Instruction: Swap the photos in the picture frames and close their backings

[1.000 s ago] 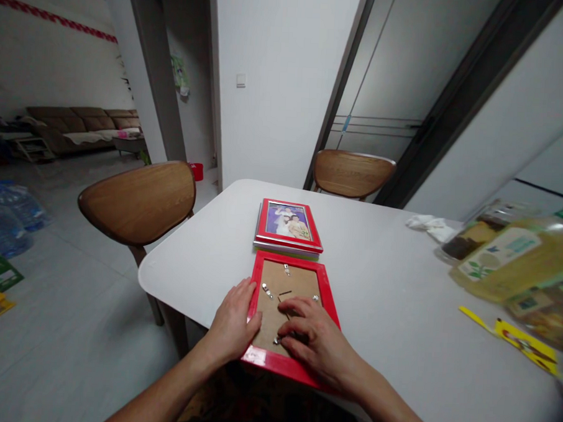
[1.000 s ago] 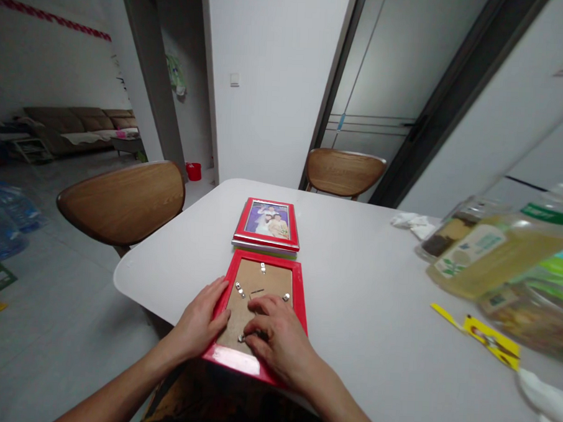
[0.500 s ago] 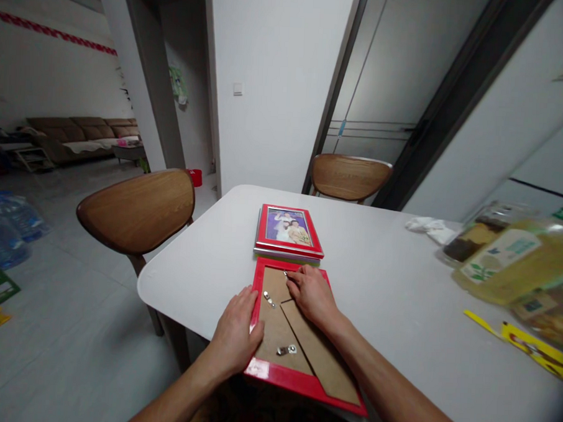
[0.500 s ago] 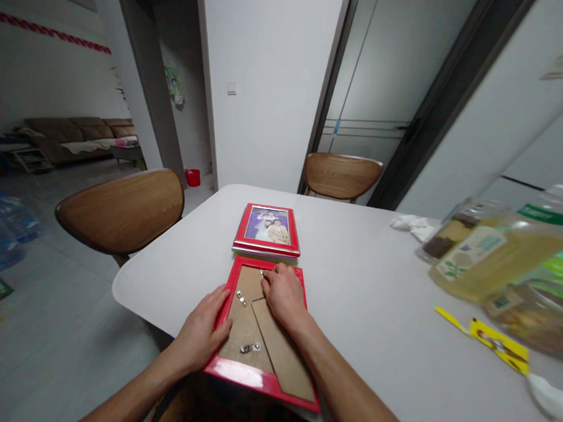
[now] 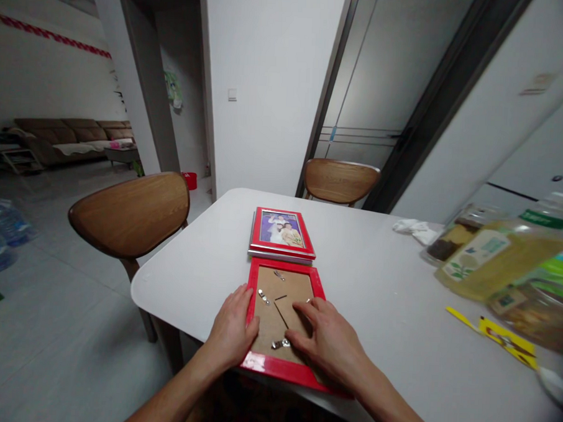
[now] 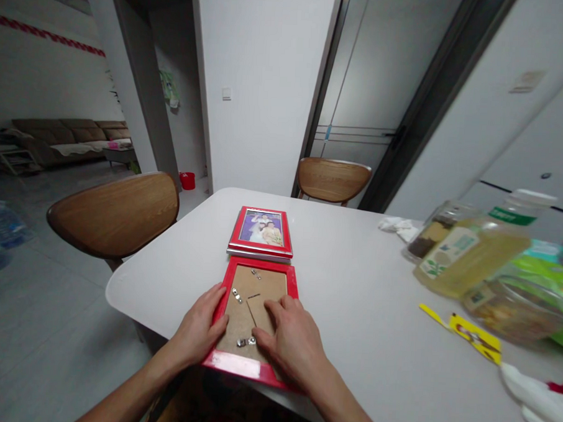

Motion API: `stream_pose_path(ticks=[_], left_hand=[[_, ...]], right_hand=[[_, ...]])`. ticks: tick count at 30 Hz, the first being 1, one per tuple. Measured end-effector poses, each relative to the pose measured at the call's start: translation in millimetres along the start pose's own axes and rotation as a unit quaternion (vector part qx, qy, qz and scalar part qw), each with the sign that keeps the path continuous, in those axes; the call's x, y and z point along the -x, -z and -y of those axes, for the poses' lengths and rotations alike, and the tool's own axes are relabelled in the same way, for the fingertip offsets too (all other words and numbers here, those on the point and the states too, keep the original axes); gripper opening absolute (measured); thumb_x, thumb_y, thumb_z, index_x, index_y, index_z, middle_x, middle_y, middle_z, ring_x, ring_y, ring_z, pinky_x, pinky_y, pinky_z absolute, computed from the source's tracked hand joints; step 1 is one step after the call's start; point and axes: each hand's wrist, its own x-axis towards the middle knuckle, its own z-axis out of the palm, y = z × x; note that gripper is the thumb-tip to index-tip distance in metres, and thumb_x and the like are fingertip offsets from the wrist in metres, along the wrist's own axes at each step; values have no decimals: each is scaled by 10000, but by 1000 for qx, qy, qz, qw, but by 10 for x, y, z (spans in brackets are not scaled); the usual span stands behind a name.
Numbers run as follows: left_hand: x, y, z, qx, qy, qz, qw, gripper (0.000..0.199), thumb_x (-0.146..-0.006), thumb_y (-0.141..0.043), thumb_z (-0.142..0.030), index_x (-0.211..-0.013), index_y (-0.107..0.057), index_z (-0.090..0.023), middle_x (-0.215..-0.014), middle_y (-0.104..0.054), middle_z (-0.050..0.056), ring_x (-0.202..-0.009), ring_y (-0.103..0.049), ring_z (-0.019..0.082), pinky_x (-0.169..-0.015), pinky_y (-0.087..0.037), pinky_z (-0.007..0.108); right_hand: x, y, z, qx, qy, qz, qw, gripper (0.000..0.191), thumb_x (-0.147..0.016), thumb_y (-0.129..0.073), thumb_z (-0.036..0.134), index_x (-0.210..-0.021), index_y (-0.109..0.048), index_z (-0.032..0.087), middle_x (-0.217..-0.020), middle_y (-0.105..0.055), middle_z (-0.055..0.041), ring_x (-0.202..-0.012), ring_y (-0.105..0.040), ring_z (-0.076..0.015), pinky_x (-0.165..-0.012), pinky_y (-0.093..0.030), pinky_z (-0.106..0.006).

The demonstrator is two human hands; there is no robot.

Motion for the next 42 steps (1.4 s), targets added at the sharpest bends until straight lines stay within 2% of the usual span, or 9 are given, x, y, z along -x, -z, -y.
stream_pose_path(ticks=[10, 15, 18, 22, 24, 28, 34, 39, 42], left_hand=[[19, 49, -15, 28, 24, 11, 999, 545, -738, -463, -325, -1210, -386, -66, -1283, -371, 153, -1182, -332, 237, -999, -242, 360], [0, 96, -52, 149, 31, -24, 988, 393, -719, -501, -308, -1068, -528, -129, -1260, -405, 135, -1168, -355, 245, -974, -262, 369], [-37, 120, -119, 295, 38, -72, 952, 235, -723, -491, -274, -916, -562, -159, -1132, -521, 101, -1048, -478, 224, -893, -353, 349], [-115, 149, -187, 518, 111, -74, 845, 209, -712, -484, -349, -814, -478, -167, -742, -624, 22, -679, -601, 173, -635, -459, 286], [-149, 211, -158, 545, 136, -90, 823, 238, -693, -491, -382, -802, -452, -174, -688, -610, -8, -620, -594, 152, -597, -455, 262], [-146, 465, 124, 512, 175, -112, 833, 264, -643, -532, -393, -768, -453, -174, -618, -582, -38, -542, -563, 126, -523, -430, 221], [-25, 764, 752, 404, 239, -99, 877, 259, -598, -550, -397, -681, -481, -162, -526, -550, -47, -464, -526, 128, -450, -386, 213], [-35, 775, 989, 281, 241, -81, 925, 225, -615, -531, -384, -647, -498, -164, -494, -514, -47, -470, -513, 142, -447, -366, 222], [-67, 790, 1019, 195, 228, -97, 949, 239, -592, -571, -318, -773, -542, -165, -537, -536, -30, -581, -553, 190, -539, -398, 264]], right_hand=[[-40, 55, 95, -30, -10, -2, 999, 369, -635, -501, 273, -976, -583, 160, -838, -537, -68, -780, -508, -172, -706, -390, -268], [-14, 243, 185, -20, 6, -41, 999, 337, -627, -507, 263, -933, -605, 162, -827, -546, -75, -800, -504, -189, -707, -402, -298], [-1, 308, 305, -16, 27, -79, 996, 336, -621, -519, 246, -938, -598, 168, -814, -545, -73, -809, -497, -193, -692, -411, -308], [-13, 357, 464, -42, 60, -113, 991, 322, -646, -526, 263, -953, -582, 179, -816, -536, -59, -784, -503, -175, -682, -424, -300], [-30, 371, 467, -70, 69, -119, 988, 332, -684, -506, 306, -989, -561, 184, -875, -542, -63, -803, -511, -166, -706, -425, -296], [-50, 312, 210, -52, 11, -112, 992, 393, -723, -457, 370, -1059, -523, 177, -920, -552, -79, -812, -530, -179, -727, -415, -316], [1, 62, -272, 9, -127, -17, 992, 502, -722, -419, 380, -1156, -443, 129, -932, -565, -115, -779, -550, -199, -693, -405, -312], [-32, 14, -281, 9, -132, -13, 991, 485, -696, -403, 262, -1152, -435, 100, -912, -602, -122, -774, -561, -201, -682, -393, -296], [-78, 52, -288, 6, -151, -11, 988, 506, -663, -408, 223, -1151, -434, 89, -832, -620, -116, -738, -569, -212, -649, -394, -299]])
